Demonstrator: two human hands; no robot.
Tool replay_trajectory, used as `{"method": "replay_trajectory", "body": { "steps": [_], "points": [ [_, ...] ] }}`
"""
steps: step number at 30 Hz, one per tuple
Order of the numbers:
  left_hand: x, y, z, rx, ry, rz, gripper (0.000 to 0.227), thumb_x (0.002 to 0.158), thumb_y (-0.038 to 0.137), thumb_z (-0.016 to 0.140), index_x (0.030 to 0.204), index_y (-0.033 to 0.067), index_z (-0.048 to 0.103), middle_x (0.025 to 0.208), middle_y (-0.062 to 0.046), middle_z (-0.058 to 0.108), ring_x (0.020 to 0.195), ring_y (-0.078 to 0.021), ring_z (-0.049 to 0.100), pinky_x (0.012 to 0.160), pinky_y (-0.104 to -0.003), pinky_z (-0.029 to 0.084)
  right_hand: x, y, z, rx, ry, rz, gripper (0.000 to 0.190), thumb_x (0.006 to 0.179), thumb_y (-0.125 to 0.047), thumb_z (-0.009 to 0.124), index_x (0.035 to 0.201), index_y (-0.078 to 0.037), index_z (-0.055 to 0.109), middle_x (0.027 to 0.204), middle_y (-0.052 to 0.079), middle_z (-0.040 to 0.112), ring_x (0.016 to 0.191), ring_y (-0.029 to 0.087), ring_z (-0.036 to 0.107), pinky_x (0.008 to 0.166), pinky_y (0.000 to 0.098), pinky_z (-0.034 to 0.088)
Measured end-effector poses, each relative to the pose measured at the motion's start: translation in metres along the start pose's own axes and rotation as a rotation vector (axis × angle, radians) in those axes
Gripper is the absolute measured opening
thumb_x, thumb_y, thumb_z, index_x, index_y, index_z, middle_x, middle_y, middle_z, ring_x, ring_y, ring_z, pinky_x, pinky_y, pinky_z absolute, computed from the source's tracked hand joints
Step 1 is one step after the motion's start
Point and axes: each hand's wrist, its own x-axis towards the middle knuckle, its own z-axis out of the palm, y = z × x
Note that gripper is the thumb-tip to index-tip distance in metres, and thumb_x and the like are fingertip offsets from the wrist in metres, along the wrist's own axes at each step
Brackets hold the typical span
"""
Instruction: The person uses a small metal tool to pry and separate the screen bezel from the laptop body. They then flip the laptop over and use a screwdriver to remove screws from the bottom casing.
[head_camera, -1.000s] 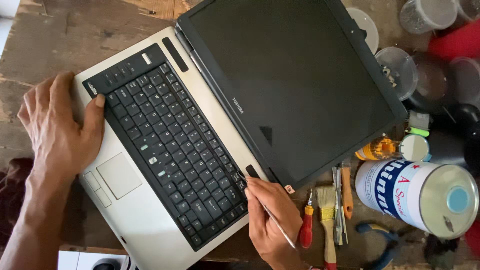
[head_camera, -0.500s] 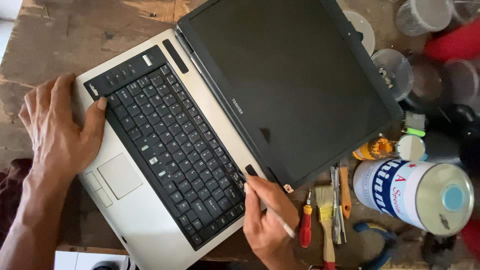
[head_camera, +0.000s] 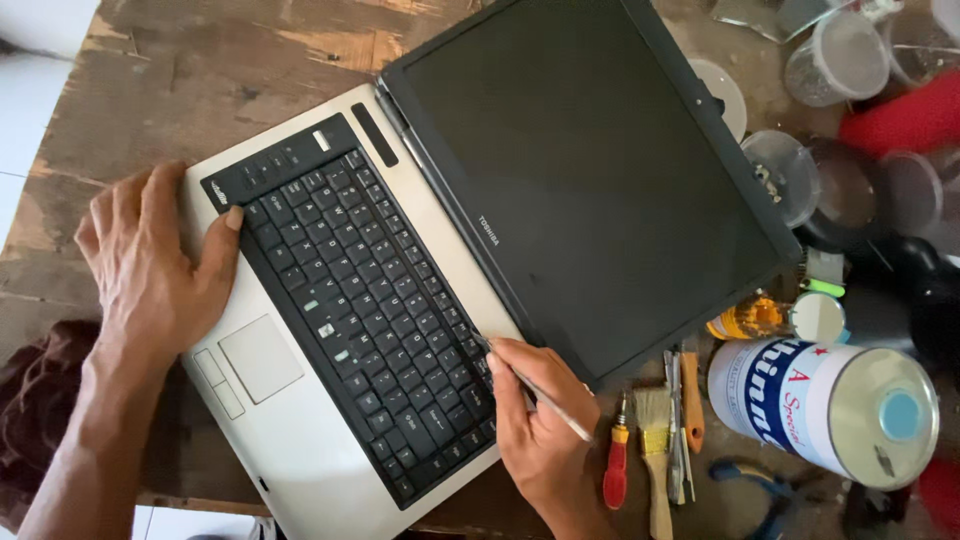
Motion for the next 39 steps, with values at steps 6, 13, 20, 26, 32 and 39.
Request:
{"method": "replay_trajectory", "body": {
  "steps": [6,13,20,26,32,39],
  "points": [
    [-0.003,-0.007,0.005,-0.021,0.044,0.036,0.067,0.119,0.046,0.061,0.16,-0.007,0.059,0.147,-0.032,0.061,0.135,-0.0544,0.05,0.111,-0.066,0.034,-0.015,0.008,0.015,-0.049,0.061,-0.09,0.018,0.102,0.005,0.072,0.119,0.01,0.074,0.111,0.021,0.083,0.097,0.032,0.086,0.089,0.0374,0.073],
    [-0.006,-0.01,0.007,-0.004,0.063,0.052,0.069,0.121,0.05,0.058,0.16,-0.0065,0.061,0.148,-0.03,0.064,0.135,-0.0541,0.052,0.112,-0.065,0.035,-0.012,0.007,0.025,-0.086,0.099,-0.134,0.024,0.101,0.006,0.077,0.124,0.005,0.071,0.113,0.021,0.082,0.097,0.03,0.086,0.086,0.0361,0.074],
    [-0.002,-0.007,0.006,0.034,0.044,0.031,0.067,0.117,0.051,0.057,0.157,-0.0029,0.061,0.144,-0.027,0.065,0.131,-0.051,0.054,0.109,-0.064,0.036,-0.003,-0.001,0.018,-0.006,0.077,0.322,0.021,0.105,-0.016,0.07,0.112,0.0,0.083,0.093,0.01,0.087,0.077,0.017,0.087,0.069,0.0268,0.069],
    [-0.001,-0.003,0.004,0.022,0.033,0.006,0.071,0.118,0.056,0.053,0.157,-0.0023,0.059,0.147,-0.026,0.064,0.133,-0.0491,0.052,0.107,-0.064,0.035,-0.007,-0.002,0.024,0.17,0.169,0.522,0.022,0.103,-0.017,0.073,0.11,0.001,0.084,0.088,0.011,0.085,0.077,0.017,0.084,0.076,0.0293,0.073],
    [0.0,-0.003,0.005,0.044,0.054,0.01,0.069,0.116,0.054,0.056,0.158,-0.0006,0.06,0.149,-0.027,0.065,0.135,-0.0496,0.053,0.108,-0.064,0.036,-0.007,-0.005,0.021,0.11,0.099,0.537,0.024,0.104,-0.02,0.071,0.115,-0.002,0.084,0.086,0.013,0.088,0.078,0.017,0.086,0.077,0.0268,0.072],
    [0.001,0.004,-0.001,-0.002,0.011,-0.033,0.07,0.116,0.054,0.054,0.16,-0.0004,0.057,0.15,-0.026,0.062,0.138,-0.0489,0.049,0.111,-0.065,0.033,0.002,-0.024,0.009,0.018,0.04,0.513,0.025,0.104,-0.021,0.071,0.116,-0.004,0.084,0.088,0.011,0.089,0.081,0.016,0.088,0.078,0.0261,0.075]
  ]
}}
